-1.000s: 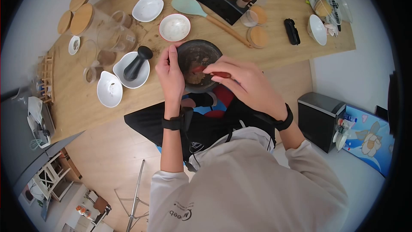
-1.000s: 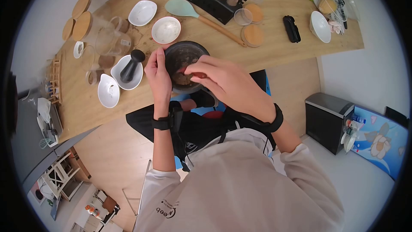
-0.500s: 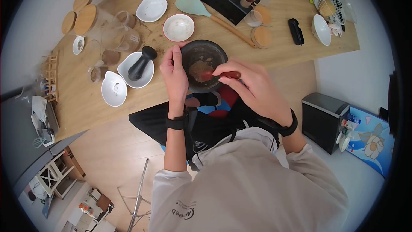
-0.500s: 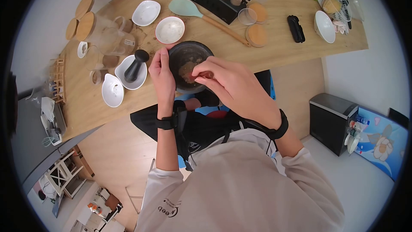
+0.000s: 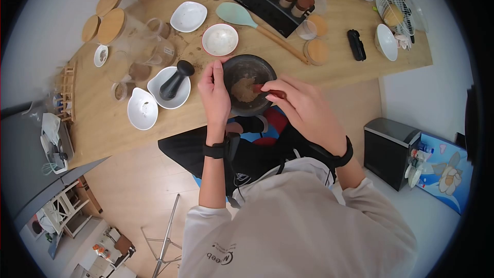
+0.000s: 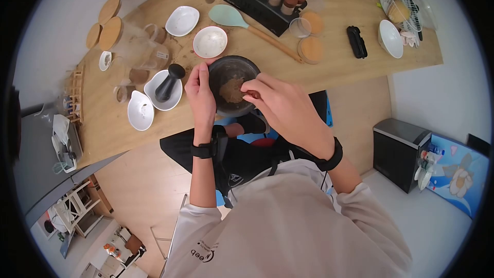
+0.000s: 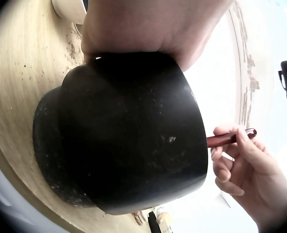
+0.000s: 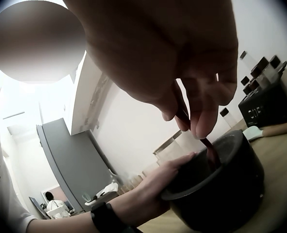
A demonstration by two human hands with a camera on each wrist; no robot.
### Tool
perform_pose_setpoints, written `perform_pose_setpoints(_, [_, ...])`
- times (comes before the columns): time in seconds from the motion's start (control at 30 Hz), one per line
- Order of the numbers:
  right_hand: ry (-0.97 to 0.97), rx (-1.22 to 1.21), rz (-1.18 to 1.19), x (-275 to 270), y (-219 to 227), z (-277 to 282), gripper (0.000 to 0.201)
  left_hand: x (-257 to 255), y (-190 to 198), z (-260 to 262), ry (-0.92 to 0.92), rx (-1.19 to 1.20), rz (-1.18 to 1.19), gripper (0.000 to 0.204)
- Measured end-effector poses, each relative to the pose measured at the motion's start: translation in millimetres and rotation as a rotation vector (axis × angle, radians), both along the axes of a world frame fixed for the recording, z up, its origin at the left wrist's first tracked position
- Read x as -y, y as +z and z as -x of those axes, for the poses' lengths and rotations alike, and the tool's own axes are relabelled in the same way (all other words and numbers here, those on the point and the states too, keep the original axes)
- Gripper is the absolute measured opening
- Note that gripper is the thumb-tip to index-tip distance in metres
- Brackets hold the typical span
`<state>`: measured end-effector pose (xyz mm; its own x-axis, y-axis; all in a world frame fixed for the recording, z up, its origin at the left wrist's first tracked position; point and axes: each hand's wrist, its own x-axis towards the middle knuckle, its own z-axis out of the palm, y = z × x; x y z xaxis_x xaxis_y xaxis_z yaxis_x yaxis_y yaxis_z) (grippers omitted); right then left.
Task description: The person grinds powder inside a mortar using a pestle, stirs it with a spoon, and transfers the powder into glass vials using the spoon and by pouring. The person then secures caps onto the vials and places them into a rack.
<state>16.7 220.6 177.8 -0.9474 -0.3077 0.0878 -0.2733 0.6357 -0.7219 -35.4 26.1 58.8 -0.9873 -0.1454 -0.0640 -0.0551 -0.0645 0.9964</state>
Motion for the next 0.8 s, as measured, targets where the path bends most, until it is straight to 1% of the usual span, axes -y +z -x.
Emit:
perform_pose_setpoints(0.03, [0.009, -0.002, 0.002, 1, 0, -1, 0.014, 1, 0, -1, 0.009, 0.008, 0.013, 0.037])
perform_pose_setpoints(0.1, [-0.163, 0.025, 0.113, 1, 1, -3, 0.014, 3, -5, -2, 0.017, -0.007, 0.01, 0.037])
perform_pose_setpoints(0.13, [-0.161, 0.019, 0.11, 2, 2, -2, 0.014, 2, -7, 0, 0.011, -0.024, 0.001, 0.037])
perform_pose_setpoints(0.2, [-0.123, -0.069, -0.036, 2, 5, 0, 0.015, 0, -2, -1, 0.011, -0.017, 0.004, 0.037])
perform_pose_setpoints(0.23, [-0.128, -0.087, -0.052, 1, 2, 0, 0.015, 0, 1, -1, 0.013, -0.006, 0.011, 0.037])
perform_pose_setpoints(0.27, [-0.082, -0.077, -0.001, -1, -3, 0, 0.015, 2, 0, -1, 0.007, -0.007, 0.08, 0.037])
perform_pose_setpoints(0.3, [-0.031, -0.068, 0.047, -2, -2, 1, 0.015, 2, -1, 0, 0.008, -0.035, 0.057, 0.037])
perform_pose_setpoints(0.33, [-0.097, 0.0, 0.073, 0, 10, -1, 0.015, 2, -1, 0, 0.007, -0.029, 0.032, 0.037])
perform_pose_setpoints(0.37, [-0.153, 0.029, 0.154, 0, 6, -1, 0.015, 1, -2, -1, 0.004, -0.022, 0.006, 0.037])
perform_pose_setpoints(0.4, [-0.152, -0.03, 0.144, 1, 0, 1, 0.015, 2, -3, -2, 0.006, -0.051, -0.016, 0.037])
perform_pose_setpoints(0.43, [-0.153, -0.093, 0.138, 0, -5, 4, 0.016, 2, -4, -2, 0.005, -0.029, 0.012, 0.037])
perform_pose_setpoints(0.5, [-0.075, 0.03, 0.174, -5, -13, 7, 0.016, 3, -6, -1, -0.001, -0.025, 0.043, 0.036])
perform_pose_setpoints(0.53, [-0.083, 0.124, 0.22, -6, -14, 7, 0.017, 2, -8, -1, -0.003, -0.03, 0.044, 0.037])
perform_pose_setpoints(0.57, [-0.074, 0.092, 0.216, -6, -15, 8, 0.017, 3, -11, 0, 0.002, -0.03, 0.05, 0.037])
perform_pose_setpoints(0.6, [-0.12, 0.109, 0.279, -6, -17, 8, 0.018, 4, -13, 1, 0.013, -0.054, 0.049, 0.037])
perform_pose_setpoints(0.67, [-0.182, 0.196, 0.438, -5, -23, 4, 0.022, 5, -15, -1, -0.007, -0.021, 0.02, 0.037])
perform_pose_setpoints(0.7, [-0.183, 0.18, 0.443, -6, -30, 4, 0.022, 5, -14, -1, -0.011, -0.037, 0.024, 0.037])
perform_pose_setpoints(0.77, [-0.156, 0.345, 0.608, -8, -51, 5, 0.022, 4, -11, -1, 0.002, -0.031, 0.046, 0.038])
perform_pose_setpoints(0.8, [-0.147, 0.34, 0.706, -7, -63, 4, 0.023, 3, -10, 0, -0.008, -0.044, 0.054, 0.038])
